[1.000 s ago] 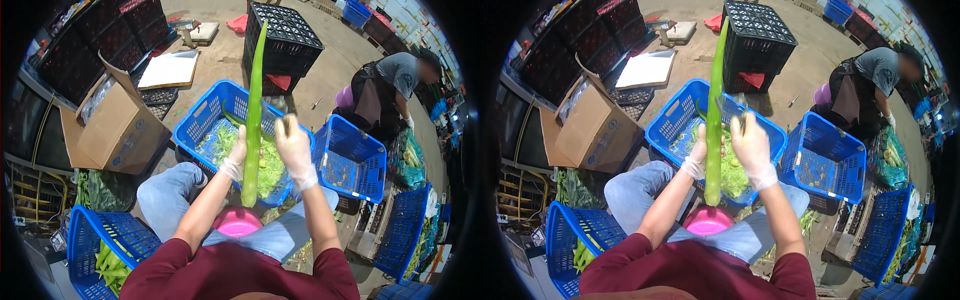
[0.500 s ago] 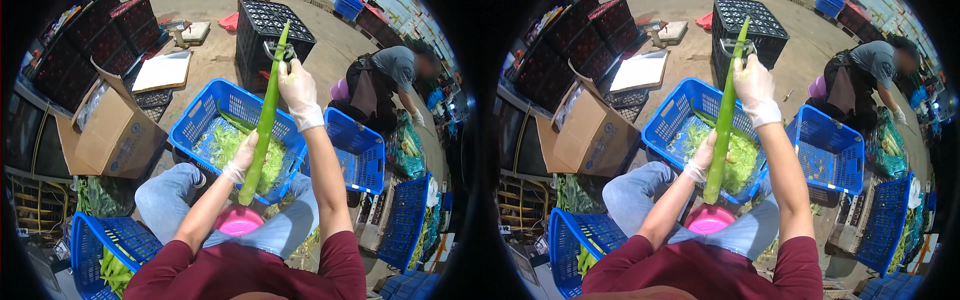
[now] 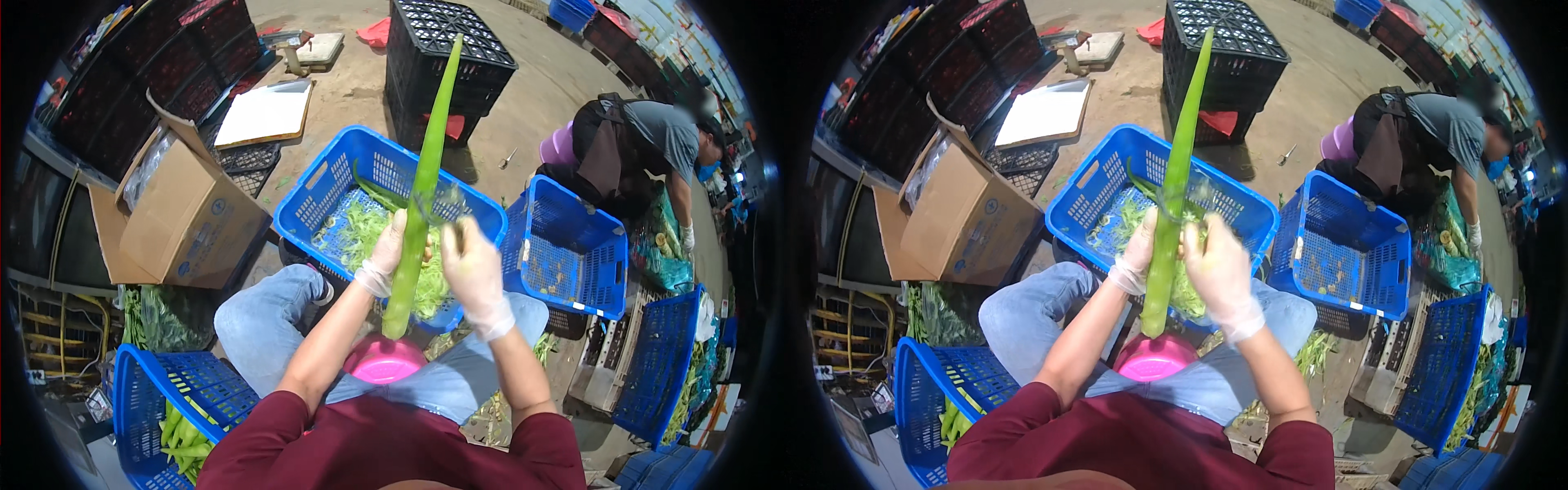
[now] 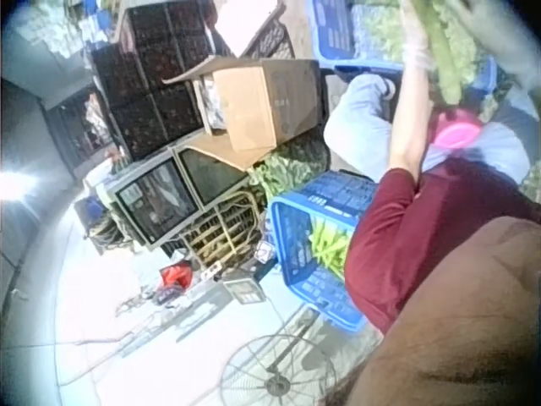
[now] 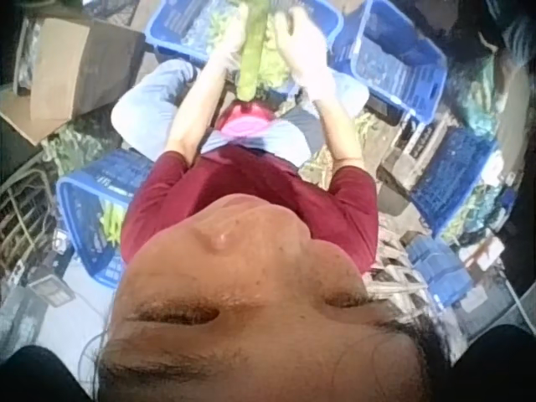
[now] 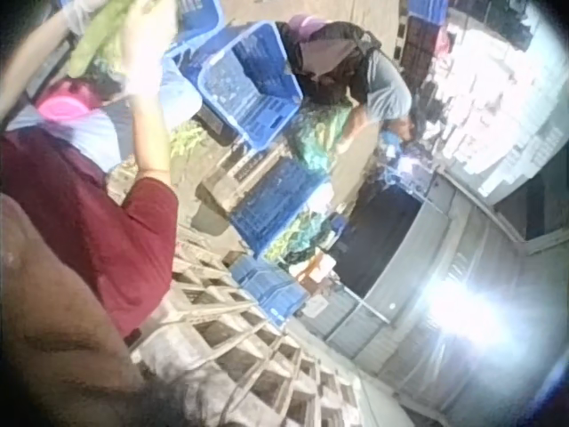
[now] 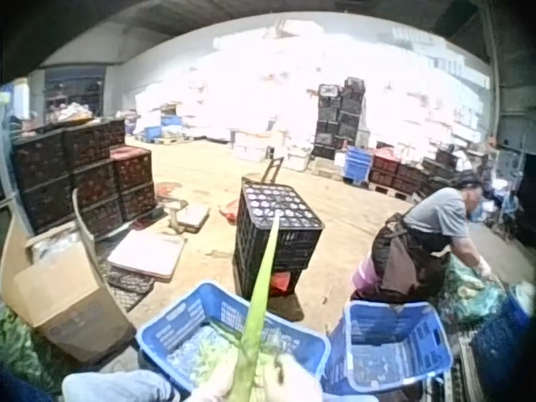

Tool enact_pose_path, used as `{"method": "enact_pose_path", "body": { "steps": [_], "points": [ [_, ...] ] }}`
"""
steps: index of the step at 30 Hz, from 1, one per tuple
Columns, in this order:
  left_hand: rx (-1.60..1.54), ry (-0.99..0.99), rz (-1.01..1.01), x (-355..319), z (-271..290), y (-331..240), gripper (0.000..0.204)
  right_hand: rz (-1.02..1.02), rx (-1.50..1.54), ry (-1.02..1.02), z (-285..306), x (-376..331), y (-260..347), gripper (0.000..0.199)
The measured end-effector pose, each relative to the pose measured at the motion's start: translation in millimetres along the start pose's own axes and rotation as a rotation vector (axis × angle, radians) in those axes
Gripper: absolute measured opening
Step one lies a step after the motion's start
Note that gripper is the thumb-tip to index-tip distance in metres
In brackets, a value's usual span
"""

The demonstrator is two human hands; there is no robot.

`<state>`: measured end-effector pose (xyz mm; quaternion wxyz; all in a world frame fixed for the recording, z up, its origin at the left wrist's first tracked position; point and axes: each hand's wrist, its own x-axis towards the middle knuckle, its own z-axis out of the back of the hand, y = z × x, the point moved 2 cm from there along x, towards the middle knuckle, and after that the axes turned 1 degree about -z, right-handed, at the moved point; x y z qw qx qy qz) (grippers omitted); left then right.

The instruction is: Peeling the outer skin of long green vegetables using a hand peeler.

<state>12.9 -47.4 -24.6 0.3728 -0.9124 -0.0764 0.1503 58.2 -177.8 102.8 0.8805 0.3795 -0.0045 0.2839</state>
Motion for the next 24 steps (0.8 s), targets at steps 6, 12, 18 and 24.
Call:
{"method": "enact_pose_path", "body": {
  "steps": [6, 12, 18, 24],
  "points": [
    [0.047, 0.069, 0.069, -9.8, -19.2, -2.3, 0.065, 0.151, -0.11, -0.309, 42.5, 110.9, 9.8, 0.029],
    [0.101, 0.132, 0.06, -13.4, -24.5, 0.2, 0.069, 0.173, -0.177, -0.417, 60.9, 166.0, 28.0, 0.034],
    [0.157, 0.136, 0.055, -14.5, -25.4, -1.3, 0.071, 0.141, -0.249, -0.368, 47.0, 156.8, 25.0, 0.036],
    [0.177, 0.123, 0.02, -14.4, -22.1, -3.8, 0.071, 0.137, -0.133, -0.279, 21.1, 115.8, 11.2, 0.03]
  ]
}}
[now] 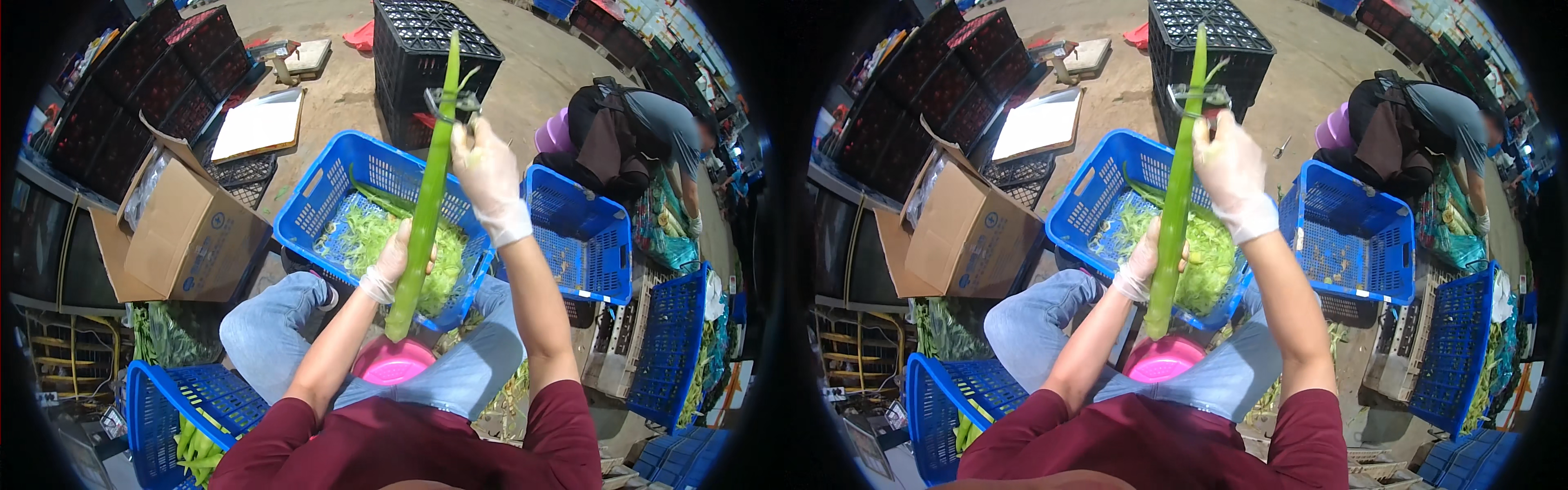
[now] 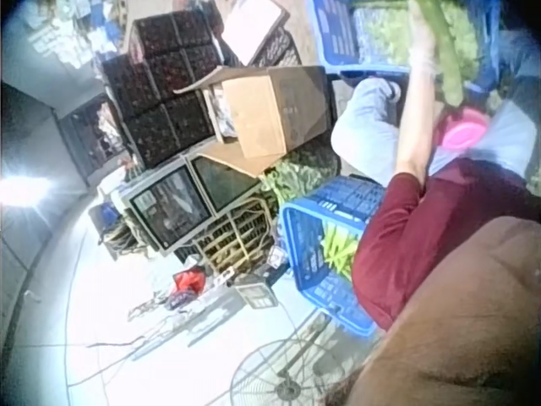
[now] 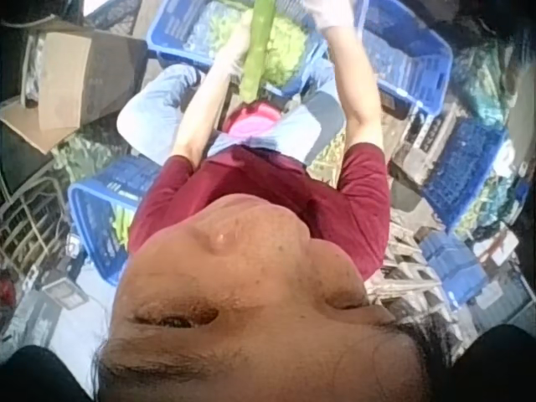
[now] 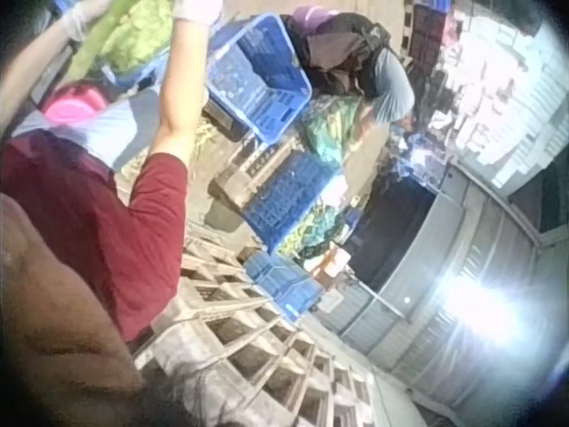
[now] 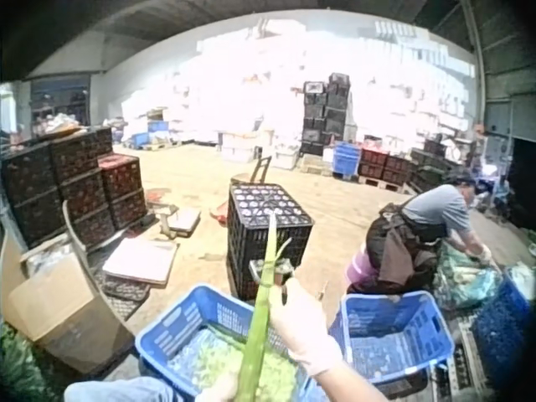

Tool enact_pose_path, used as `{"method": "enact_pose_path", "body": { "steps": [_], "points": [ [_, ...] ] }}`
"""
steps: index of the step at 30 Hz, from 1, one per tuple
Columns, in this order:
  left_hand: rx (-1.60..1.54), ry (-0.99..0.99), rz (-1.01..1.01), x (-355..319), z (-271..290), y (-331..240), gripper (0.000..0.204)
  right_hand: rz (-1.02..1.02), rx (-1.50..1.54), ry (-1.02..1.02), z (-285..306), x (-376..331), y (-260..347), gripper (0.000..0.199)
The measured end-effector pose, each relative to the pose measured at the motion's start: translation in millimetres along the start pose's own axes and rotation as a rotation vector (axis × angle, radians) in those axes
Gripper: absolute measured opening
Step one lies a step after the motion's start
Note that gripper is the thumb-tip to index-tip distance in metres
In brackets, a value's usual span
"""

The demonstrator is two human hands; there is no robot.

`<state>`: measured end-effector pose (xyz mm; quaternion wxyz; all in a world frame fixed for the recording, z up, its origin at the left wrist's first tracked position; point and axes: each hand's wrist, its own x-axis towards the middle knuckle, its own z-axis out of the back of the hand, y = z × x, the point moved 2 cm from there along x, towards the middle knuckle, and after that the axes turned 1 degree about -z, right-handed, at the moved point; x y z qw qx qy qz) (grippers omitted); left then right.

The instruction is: Peeling the outer skin of long green vegetables using a hand peeler.

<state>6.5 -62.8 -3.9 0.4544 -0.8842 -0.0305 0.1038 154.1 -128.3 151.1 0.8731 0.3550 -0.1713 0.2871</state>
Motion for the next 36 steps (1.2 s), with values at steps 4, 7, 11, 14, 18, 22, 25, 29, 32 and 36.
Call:
{"method": "enact_pose_path", "body": {
  "steps": [4, 7, 11, 14, 18, 22, 25, 29, 32, 36],
  "points": [
    [-0.068, -0.043, 0.05, 0.4, 8.0, 2.6, 0.069, -0.099, 0.027, 0.219, -3.7, -62.2, -0.4, 0.027],
    [-0.179, -0.105, 0.119, 2.6, 15.2, 2.4, 0.07, -0.099, 0.061, 0.333, 8.2, -97.3, 1.1, 0.024],
    [-0.239, -0.068, 0.156, 0.2, 18.1, -1.7, 0.072, -0.078, 0.151, 0.291, 27.7, -86.5, -2.7, 0.028],
    [-0.288, 0.134, 0.092, -3.0, 12.7, -5.9, 0.072, -0.044, 0.128, 0.2, 30.5, -45.1, -7.8, 0.029],
    [-0.315, 0.166, 0.157, -9.7, 6.0, -2.4, 0.07, 0.053, 0.123, 0.088, 23.5, 10.5, -5.3, 0.032],
    [-0.331, 0.167, 0.21, -13.7, 2.8, -0.1, 0.072, 0.126, 0.067, 0.022, 26.7, 48.8, 6.4, 0.034],
    [-0.281, 0.211, 0.204, -15.3, 1.2, -1.5, 0.077, 0.125, 0.041, 0.0, 39.4, 58.8, 16.9, 0.036],
    [-0.242, 0.28, 0.132, -17.2, -1.1, -3.8, 0.083, 0.121, -0.012, 0.015, 59.1, 60.2, 26.6, 0.037],
    [-0.228, 0.28, 0.131, -17.9, 0.8, -2.1, 0.085, 0.125, -0.065, 0.032, 72.4, 64.2, 28.9, 0.039],
    [-0.216, 0.273, 0.168, -18.7, 6.8, 4.1, 0.087, 0.168, -0.131, 0.012, 84.5, 69.3, 29.1, 0.039]
  ]
}}
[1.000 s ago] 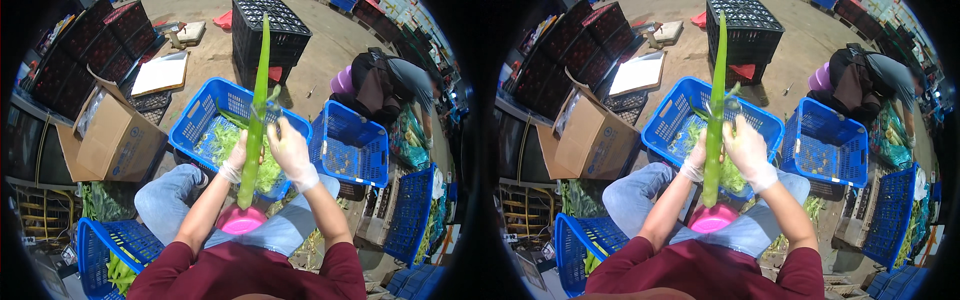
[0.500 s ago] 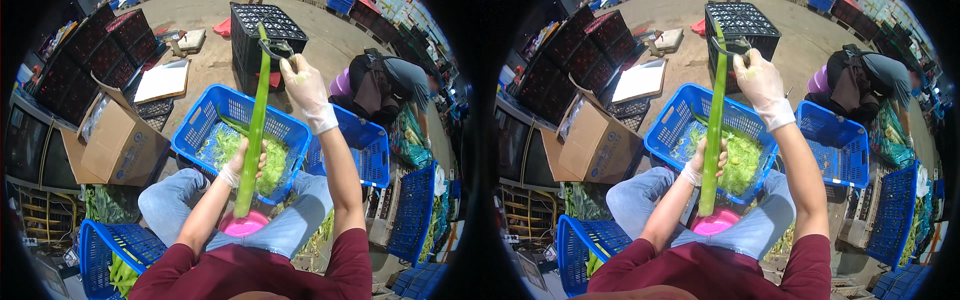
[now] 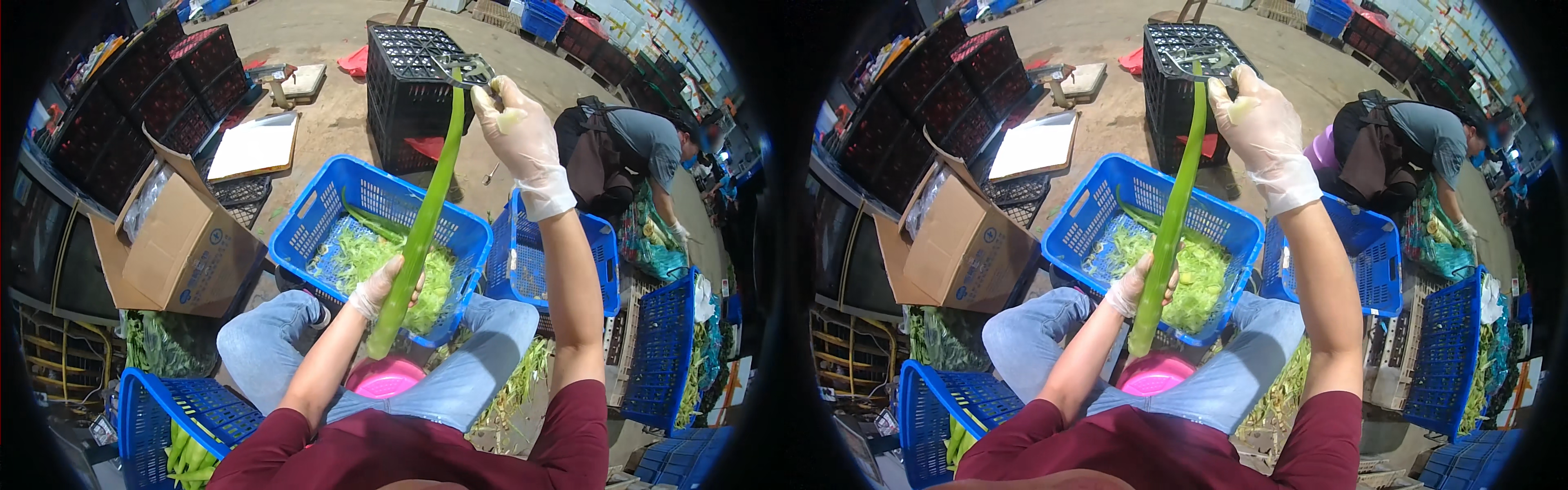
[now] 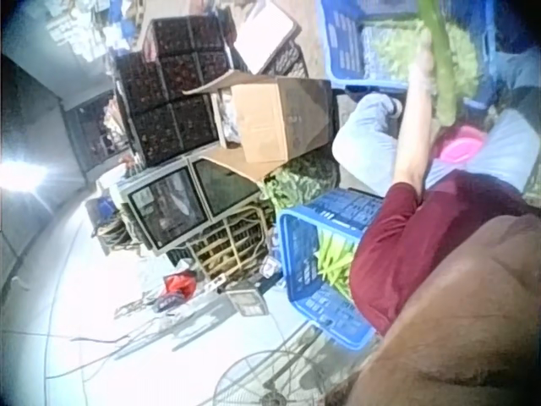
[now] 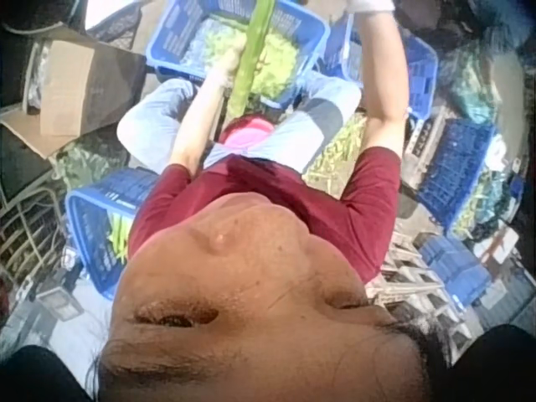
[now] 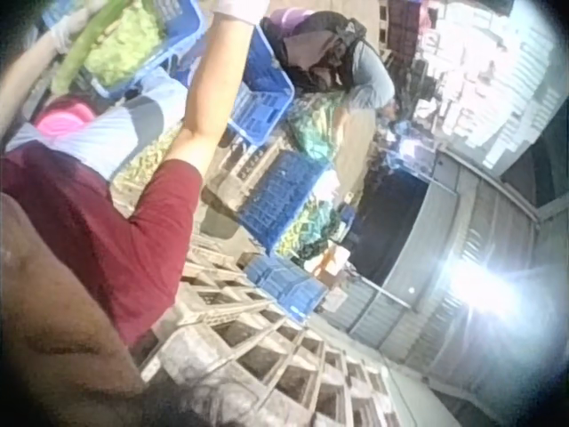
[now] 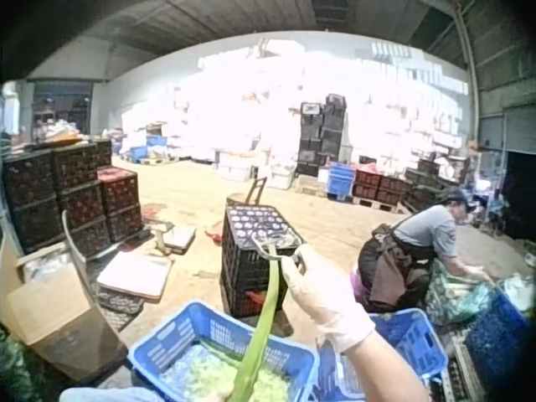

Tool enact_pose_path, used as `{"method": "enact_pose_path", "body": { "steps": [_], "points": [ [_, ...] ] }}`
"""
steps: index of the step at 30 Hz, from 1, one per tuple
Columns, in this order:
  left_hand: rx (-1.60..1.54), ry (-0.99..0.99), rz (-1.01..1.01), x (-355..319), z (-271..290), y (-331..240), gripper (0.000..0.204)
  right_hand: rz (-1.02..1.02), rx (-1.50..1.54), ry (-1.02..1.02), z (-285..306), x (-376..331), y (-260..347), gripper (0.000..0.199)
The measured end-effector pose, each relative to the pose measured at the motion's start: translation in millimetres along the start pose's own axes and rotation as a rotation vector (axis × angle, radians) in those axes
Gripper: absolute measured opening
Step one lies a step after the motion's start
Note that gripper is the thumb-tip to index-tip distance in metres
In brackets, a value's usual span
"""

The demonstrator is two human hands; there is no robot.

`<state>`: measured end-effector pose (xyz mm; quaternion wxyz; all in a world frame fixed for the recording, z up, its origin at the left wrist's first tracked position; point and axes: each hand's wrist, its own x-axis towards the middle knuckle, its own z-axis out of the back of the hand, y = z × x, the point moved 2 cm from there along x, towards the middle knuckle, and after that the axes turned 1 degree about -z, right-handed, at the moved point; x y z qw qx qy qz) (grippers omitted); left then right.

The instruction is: Peeling the outer skin of long green vegetables using a hand peeler.

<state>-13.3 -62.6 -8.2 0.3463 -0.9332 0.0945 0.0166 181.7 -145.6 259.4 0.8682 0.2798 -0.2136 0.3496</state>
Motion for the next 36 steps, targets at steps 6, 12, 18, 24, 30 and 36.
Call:
{"method": "enact_pose_path", "body": {
  "steps": [6, 12, 18, 24, 30, 36],
  "points": [
    [0.014, -0.018, 0.041, 1.6, 9.9, 6.3, 0.089, 0.031, -0.036, 0.056, 7.2, -0.4, -5.2, 0.043],
    [0.063, -0.057, 0.036, 0.5, 13.2, 6.2, 0.078, 0.029, 0.037, 0.104, 2.6, -11.8, -9.3, 0.042],
    [0.104, -0.067, 0.074, -1.6, 13.0, 8.7, 0.071, -0.018, 0.097, 0.113, -4.7, -26.1, -20.8, 0.041],
    [0.033, -0.062, 0.025, -4.0, 10.8, 4.9, 0.072, -0.128, 0.155, 0.251, -9.2, -42.1, -35.7, 0.041],
    [0.049, -0.071, -0.02, -4.4, 12.4, -5.2, 0.076, -0.137, 0.234, 0.289, -15.2, -56.1, -28.6, 0.037],
    [0.026, -0.062, 0.058, -3.7, 19.8, 1.2, 0.079, 0.013, 0.219, 0.066, -13.7, -28.7, -14.6, 0.035]
  ]
}}
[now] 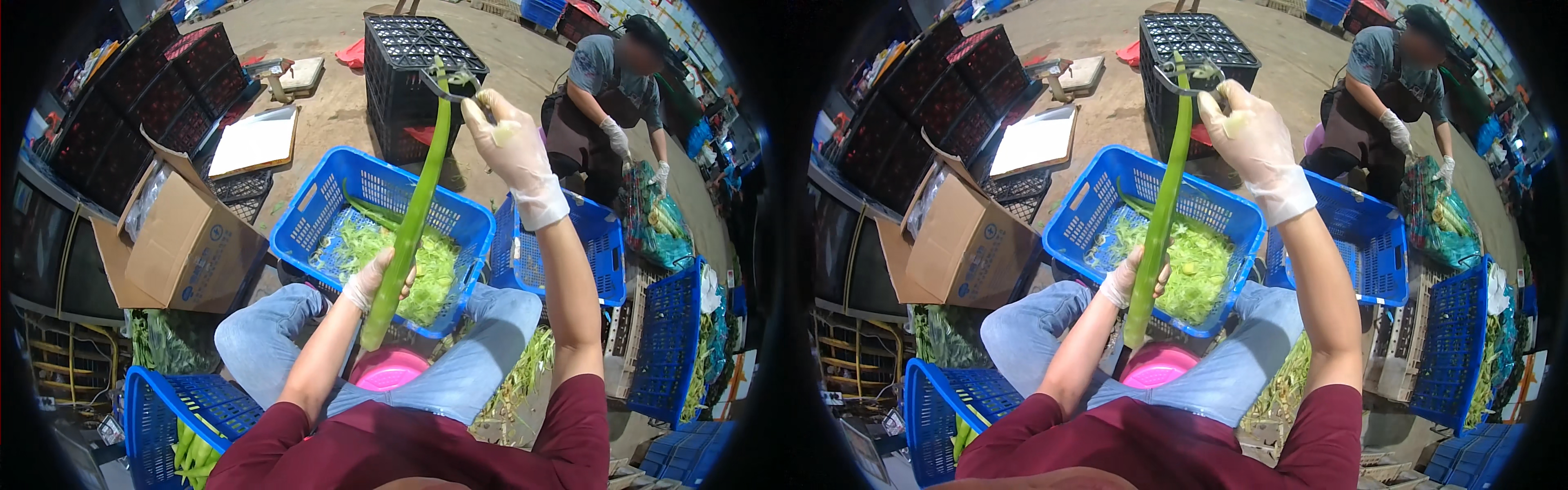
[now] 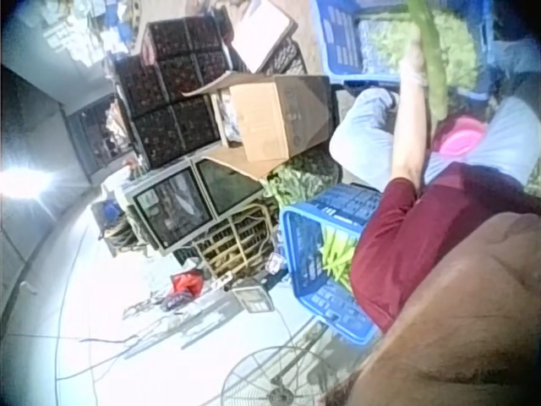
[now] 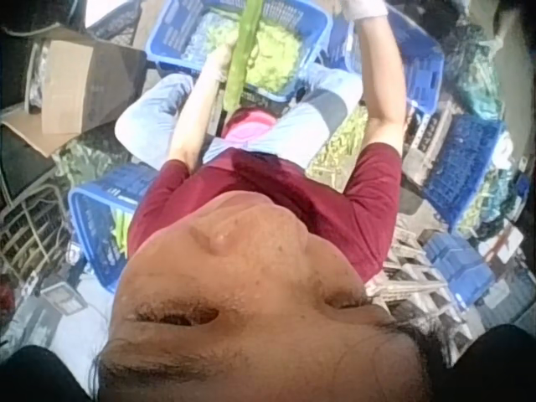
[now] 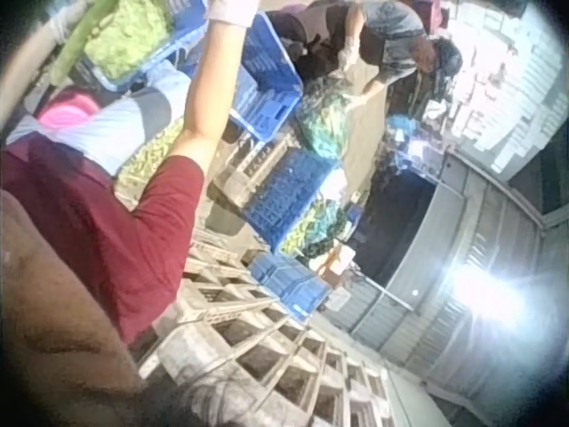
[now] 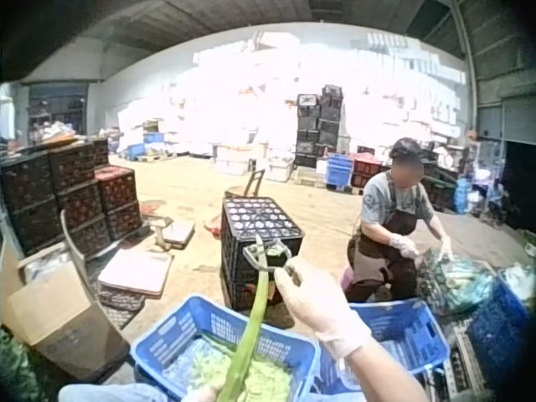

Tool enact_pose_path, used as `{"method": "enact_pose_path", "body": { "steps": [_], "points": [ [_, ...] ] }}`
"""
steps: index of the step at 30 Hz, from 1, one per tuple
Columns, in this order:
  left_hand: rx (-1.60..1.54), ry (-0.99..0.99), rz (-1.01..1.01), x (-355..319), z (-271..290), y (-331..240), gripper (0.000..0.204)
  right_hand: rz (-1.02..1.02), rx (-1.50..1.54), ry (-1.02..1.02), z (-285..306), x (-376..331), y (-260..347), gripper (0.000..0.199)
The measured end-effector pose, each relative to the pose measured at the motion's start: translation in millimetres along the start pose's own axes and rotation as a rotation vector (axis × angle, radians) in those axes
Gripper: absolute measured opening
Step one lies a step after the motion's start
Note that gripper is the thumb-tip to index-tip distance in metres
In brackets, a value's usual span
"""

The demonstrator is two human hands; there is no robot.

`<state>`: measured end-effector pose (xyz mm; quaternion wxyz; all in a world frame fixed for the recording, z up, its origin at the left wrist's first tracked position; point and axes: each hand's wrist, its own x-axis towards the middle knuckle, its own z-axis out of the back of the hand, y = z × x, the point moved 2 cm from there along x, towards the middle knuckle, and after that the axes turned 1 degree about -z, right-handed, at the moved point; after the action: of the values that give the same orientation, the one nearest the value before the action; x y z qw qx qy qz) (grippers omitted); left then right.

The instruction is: Peeling the outer skin of long green vegetables using a hand peeler.

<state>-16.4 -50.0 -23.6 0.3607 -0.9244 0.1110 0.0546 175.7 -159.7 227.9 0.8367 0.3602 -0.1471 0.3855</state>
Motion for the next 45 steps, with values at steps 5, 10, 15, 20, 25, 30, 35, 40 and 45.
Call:
{"method": "enact_pose_path", "body": {
  "steps": [5, 10, 15, 20, 25, 30, 35, 40, 45],
  "points": [
    [0.001, 0.024, -0.009, 1.0, 5.4, 3.3, 0.08, -0.038, 0.011, 0.05, -2.7, 7.6, 3.2, 0.037],
    [-0.017, -0.001, -0.023, 1.5, 8.3, 6.5, 0.079, -0.037, -0.058, 0.086, -18.9, -6.0, 2.5, 0.037],
    [0.023, -0.043, -0.035, 2.8, 7.2, 6.5, 0.078, -0.073, -0.07, 0.129, -36.6, -28.3, -2.0, 0.035],
    [0.023, -0.074, -0.062, 3.8, 1.1, 0.4, 0.078, -0.076, -0.024, 0.13, -64.8, -63.1, -8.0, 0.031],
    [0.035, -0.176, -0.211, 3.9, 3.7, -5.6, 0.07, -0.15, 0.041, 0.214, -93.2, -104.5, -9.6, 0.025],
    [-0.073, -0.311, -0.154, 5.7, 14.4, -10.9, 0.072, -0.241, 0.08, 0.385, -98.3, -146.5, -0.7, 0.025],
    [-0.011, -0.268, -0.225, 7.2, 4.1, -15.7, 0.077, -0.211, 0.132, 0.203, -94.8, -111.1, -5.8, 0.03],
    [0.066, -0.18, -0.166, 7.8, -10.3, -15.9, 0.078, -0.197, 0.08, -0.015, -95.9, -43.3, -18.1, 0.036],
    [0.033, -0.272, -0.241, 14.3, -6.0, -13.8, 0.076, -0.227, 0.084, 0.133, -112.1, -67.9, -11.8, 0.036]
  ]
}}
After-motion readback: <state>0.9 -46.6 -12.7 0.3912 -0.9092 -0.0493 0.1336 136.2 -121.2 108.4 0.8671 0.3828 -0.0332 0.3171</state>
